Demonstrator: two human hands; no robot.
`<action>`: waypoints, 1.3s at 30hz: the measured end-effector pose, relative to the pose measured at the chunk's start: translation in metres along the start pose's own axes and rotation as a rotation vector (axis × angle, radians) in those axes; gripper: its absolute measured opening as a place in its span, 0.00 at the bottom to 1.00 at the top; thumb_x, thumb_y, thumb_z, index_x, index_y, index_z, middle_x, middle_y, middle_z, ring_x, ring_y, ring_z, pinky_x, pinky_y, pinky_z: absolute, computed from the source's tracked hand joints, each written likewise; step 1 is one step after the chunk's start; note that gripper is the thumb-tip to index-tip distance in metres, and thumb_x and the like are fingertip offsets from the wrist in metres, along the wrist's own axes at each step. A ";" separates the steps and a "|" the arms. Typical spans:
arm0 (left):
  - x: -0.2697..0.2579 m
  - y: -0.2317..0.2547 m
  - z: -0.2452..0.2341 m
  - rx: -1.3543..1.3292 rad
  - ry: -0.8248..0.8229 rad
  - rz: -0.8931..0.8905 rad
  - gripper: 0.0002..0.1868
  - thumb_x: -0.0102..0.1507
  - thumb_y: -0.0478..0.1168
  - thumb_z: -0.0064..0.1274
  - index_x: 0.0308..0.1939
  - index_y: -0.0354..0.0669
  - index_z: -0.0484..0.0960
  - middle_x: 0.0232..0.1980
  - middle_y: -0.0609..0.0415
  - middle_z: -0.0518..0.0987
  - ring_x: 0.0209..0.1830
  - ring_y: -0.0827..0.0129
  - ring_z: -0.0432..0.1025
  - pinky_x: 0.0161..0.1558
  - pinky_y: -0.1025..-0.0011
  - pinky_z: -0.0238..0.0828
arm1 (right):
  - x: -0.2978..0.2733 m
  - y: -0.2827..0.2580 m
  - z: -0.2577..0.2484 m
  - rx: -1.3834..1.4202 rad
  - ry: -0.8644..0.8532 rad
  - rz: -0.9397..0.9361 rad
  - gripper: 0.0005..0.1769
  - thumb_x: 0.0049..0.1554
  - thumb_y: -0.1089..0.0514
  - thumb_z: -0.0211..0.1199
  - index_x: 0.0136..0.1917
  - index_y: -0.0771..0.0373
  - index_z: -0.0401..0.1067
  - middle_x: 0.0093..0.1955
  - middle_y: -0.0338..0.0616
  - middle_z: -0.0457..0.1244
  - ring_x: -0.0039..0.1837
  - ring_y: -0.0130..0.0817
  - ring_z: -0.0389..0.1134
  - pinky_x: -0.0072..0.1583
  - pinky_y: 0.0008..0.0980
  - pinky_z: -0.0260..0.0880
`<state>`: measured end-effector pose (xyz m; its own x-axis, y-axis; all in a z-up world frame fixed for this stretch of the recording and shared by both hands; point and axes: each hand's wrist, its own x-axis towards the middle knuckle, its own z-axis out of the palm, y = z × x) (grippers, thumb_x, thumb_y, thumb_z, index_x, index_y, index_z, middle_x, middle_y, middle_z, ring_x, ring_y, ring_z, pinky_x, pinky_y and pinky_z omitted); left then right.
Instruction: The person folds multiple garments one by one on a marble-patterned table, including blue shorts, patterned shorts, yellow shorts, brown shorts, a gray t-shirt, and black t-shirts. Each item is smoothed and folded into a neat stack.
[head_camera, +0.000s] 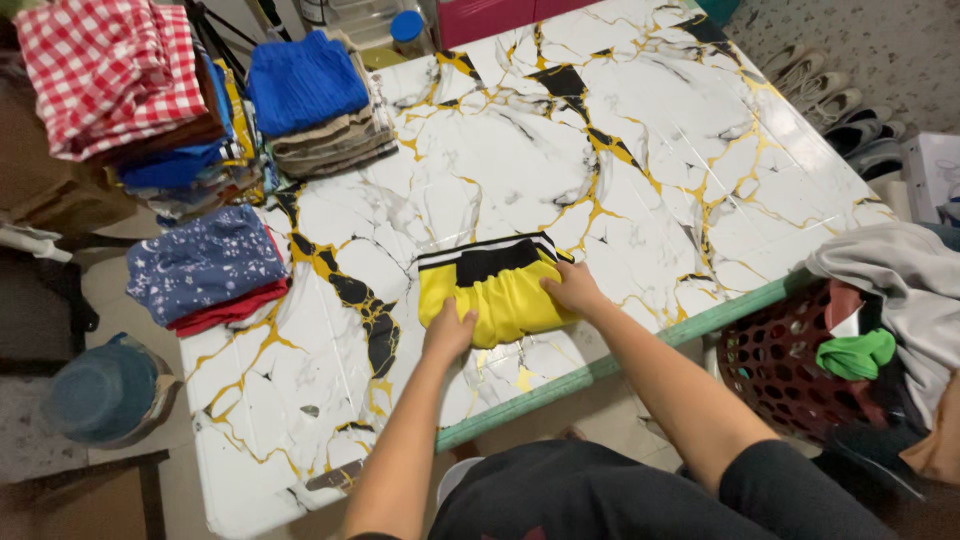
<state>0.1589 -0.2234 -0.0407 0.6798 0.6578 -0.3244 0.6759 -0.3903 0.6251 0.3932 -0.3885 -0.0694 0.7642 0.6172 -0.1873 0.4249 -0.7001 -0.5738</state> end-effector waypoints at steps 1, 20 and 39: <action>0.004 -0.003 0.006 -0.014 0.053 0.010 0.31 0.65 0.54 0.50 0.62 0.34 0.67 0.56 0.30 0.77 0.57 0.37 0.72 0.56 0.49 0.68 | 0.000 0.002 0.005 -0.033 0.070 0.023 0.30 0.54 0.40 0.72 0.63 0.57 0.74 0.62 0.65 0.63 0.62 0.57 0.66 0.63 0.45 0.67; -0.048 0.017 -0.016 0.085 0.205 -0.048 0.16 0.69 0.50 0.45 0.57 0.50 0.71 0.51 0.43 0.82 0.47 0.41 0.76 0.46 0.48 0.72 | -0.083 0.015 -0.011 -0.003 0.216 0.089 0.26 0.56 0.52 0.66 0.64 0.60 0.65 0.56 0.59 0.67 0.60 0.56 0.68 0.60 0.51 0.66; -0.066 -0.060 -0.097 -0.042 0.029 -0.284 0.42 0.59 0.54 0.60 0.73 0.46 0.59 0.56 0.38 0.77 0.56 0.44 0.73 0.55 0.53 0.70 | -0.001 -0.159 0.030 -0.439 -0.606 -0.527 0.44 0.39 0.44 0.80 0.63 0.57 0.62 0.57 0.53 0.67 0.61 0.53 0.68 0.59 0.46 0.69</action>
<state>0.0463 -0.1807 0.0124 0.4561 0.7553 -0.4706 0.8254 -0.1614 0.5410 0.3107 -0.2669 -0.0019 0.0861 0.8916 -0.4446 0.8875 -0.2714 -0.3724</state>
